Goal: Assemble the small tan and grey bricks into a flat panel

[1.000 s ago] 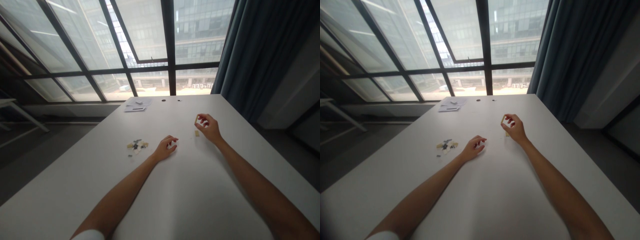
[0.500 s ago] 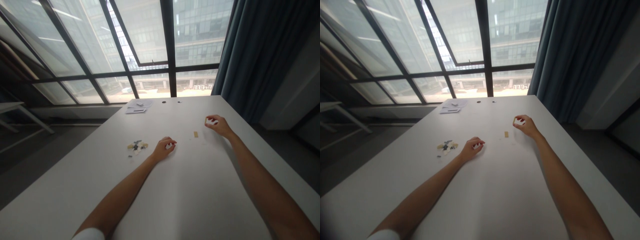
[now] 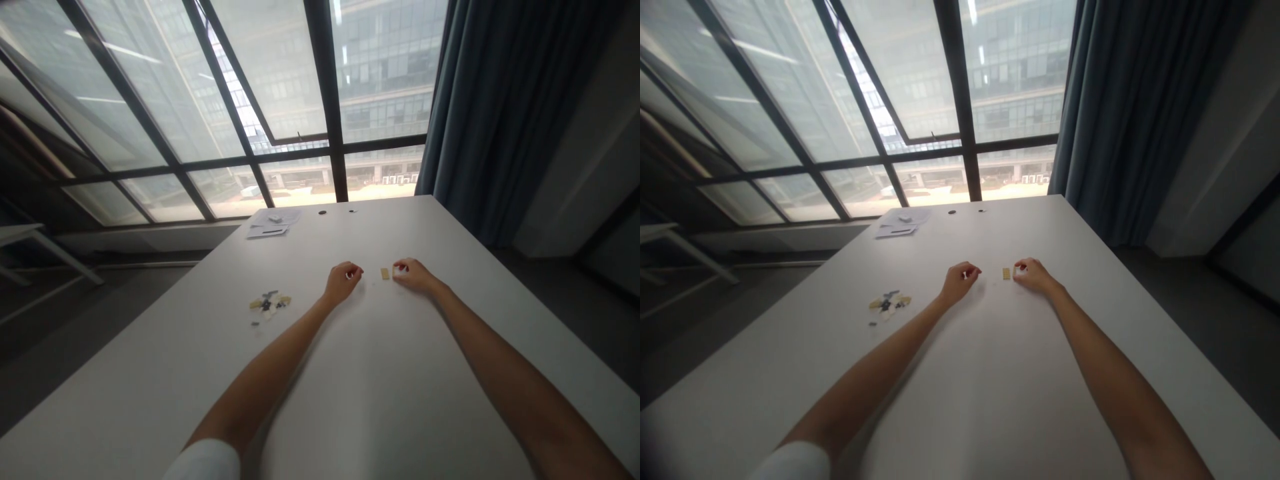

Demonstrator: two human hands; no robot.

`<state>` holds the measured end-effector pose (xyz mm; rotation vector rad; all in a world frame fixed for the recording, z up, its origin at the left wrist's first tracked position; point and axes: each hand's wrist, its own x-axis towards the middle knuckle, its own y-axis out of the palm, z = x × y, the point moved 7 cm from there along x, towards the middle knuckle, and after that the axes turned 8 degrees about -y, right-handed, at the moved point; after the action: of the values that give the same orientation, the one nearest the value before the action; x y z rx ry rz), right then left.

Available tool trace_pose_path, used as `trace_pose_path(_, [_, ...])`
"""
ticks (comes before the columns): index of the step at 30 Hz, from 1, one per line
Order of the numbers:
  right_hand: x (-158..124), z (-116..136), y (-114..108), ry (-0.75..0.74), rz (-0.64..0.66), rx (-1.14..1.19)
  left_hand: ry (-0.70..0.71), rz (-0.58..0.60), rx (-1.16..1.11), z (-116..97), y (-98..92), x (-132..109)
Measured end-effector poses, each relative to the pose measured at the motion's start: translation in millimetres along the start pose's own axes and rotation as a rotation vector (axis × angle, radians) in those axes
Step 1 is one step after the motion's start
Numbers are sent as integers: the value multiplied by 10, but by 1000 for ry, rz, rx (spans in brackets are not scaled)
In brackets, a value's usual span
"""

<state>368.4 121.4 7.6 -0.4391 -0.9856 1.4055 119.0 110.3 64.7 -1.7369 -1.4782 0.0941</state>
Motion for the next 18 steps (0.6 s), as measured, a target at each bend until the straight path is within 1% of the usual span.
trace_pose_path(5, [-4,-14,100,34,30,-30,-170,-10,121,108,369,157])
trace_pose_path(10, [-5,-32,107,40,44,0,-312,32,188,193,612,177])
trace_pose_path(12, [-8,-31,101,35,41,16,-321,52,202,204,661,163])
trace_pose_path(15, [-15,-30,81,37,29,38,-286,87,223,186,697,140])
trace_pose_path(18, [-40,-23,35,80,-19,18,-249,133,250,159,724,112])
